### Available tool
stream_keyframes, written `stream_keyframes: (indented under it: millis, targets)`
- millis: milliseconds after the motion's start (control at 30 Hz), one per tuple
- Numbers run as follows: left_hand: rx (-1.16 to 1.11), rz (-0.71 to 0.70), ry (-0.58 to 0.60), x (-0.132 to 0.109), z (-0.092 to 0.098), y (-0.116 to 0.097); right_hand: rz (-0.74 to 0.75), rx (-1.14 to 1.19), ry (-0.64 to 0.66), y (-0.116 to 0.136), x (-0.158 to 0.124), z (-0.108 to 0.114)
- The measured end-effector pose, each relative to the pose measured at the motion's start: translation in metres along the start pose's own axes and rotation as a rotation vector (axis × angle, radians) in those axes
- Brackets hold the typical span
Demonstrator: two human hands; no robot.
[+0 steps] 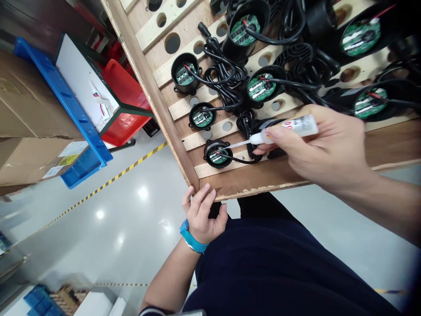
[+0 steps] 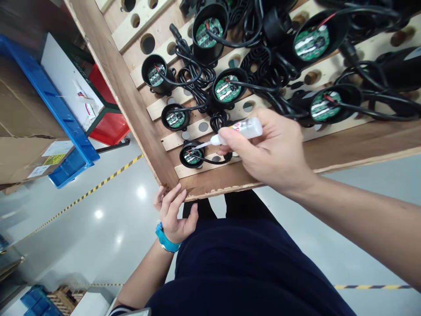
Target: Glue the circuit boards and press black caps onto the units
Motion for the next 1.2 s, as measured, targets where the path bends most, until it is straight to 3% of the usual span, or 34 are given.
stream_keyframes:
  millis: [67,200,433,733,1200]
  targets:
    - [0.001,0.001,-0.002,0.0,0.0,0.0,0.012,0.084,0.0,0.002,-0.001,0.004]
    - [0.005,0.003,-0.018,0.0,0.002,-0.001,-0.116,0.278,-0.024,-0.011,-0.002,0.009]
    - [0.03,0.017,-0.024,0.0,0.002,0.001,0.069,-0.15,0.094,0.005,-0.006,-0.007]
    - [0.019,0.013,-0.027,0.0,0.002,0.0,0.06,-0.139,0.114,0.006,-0.004,-0.015]
    - [0.063,0.003,-0.01,0.001,-0.001,0.0,0.045,-0.223,0.074,-0.003,-0.007,-0.005]
Point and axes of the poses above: each hand's wrist, its own x-axis towards the middle knuckle, its own z-axis out of the back of the hand, y = z × x, the point moved 10 cm from there along x, towards the middle knuckle, and after that the axes turned 1 degree about z, right-handed, at the moved point
